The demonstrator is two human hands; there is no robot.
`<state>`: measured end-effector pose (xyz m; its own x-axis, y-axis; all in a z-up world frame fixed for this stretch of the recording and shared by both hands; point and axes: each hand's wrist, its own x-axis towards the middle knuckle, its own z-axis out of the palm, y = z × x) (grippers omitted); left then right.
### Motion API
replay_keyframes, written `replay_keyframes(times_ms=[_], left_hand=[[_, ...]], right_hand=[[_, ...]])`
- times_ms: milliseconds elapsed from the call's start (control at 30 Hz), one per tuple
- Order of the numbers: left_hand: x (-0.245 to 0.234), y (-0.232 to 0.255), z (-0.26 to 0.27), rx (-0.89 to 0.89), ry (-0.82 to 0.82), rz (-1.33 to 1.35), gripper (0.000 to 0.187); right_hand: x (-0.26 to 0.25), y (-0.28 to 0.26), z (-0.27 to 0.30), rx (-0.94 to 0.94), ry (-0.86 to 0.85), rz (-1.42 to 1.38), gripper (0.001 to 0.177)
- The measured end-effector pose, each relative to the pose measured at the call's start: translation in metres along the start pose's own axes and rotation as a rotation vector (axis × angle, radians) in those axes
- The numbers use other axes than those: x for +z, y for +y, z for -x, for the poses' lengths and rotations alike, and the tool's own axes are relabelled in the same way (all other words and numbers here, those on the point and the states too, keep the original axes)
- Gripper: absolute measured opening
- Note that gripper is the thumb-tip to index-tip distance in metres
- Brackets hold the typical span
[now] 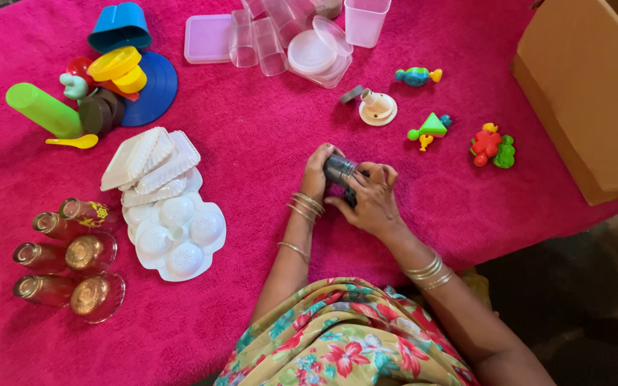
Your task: The person wipes several small plastic items with a dark cloth on a pink cloth-covered surface. They handle a small clear bottle, a pink-lidded container, and a clear rectangular container, wiping each one and placing it aside.
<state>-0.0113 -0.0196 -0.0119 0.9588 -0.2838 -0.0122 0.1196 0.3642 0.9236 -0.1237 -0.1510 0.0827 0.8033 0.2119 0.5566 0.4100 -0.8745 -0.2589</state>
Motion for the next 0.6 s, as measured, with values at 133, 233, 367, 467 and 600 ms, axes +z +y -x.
replay_keyframes(times_ms=[133,233,367,467,600], left_hand=[[0.009,0.015,0.002,0.049,0.004,-0.001,0.028],[0.019,0.016,0.010,0.072,0.033,0.000,0.030],[0.018,0.006,0.005,0.055,0.010,0.003,0.033],[0.011,-0.009,-0.001,-0.038,0.023,-0.004,0.040],[0.010,-0.017,-0.009,-0.225,-0.015,0.314,0.037]], right_hand=[[0.007,0.003,0.002,0.033,0.098,0.050,0.029],[0.009,0.002,0.005,0.114,0.227,0.049,0.026],[0.008,0.005,-0.001,0.149,0.261,-0.091,0.029],[0.007,0.004,-0.005,0.204,0.235,-0.172,0.031],[0.005,0.005,-0.003,0.033,0.253,-0.120,0.027]])
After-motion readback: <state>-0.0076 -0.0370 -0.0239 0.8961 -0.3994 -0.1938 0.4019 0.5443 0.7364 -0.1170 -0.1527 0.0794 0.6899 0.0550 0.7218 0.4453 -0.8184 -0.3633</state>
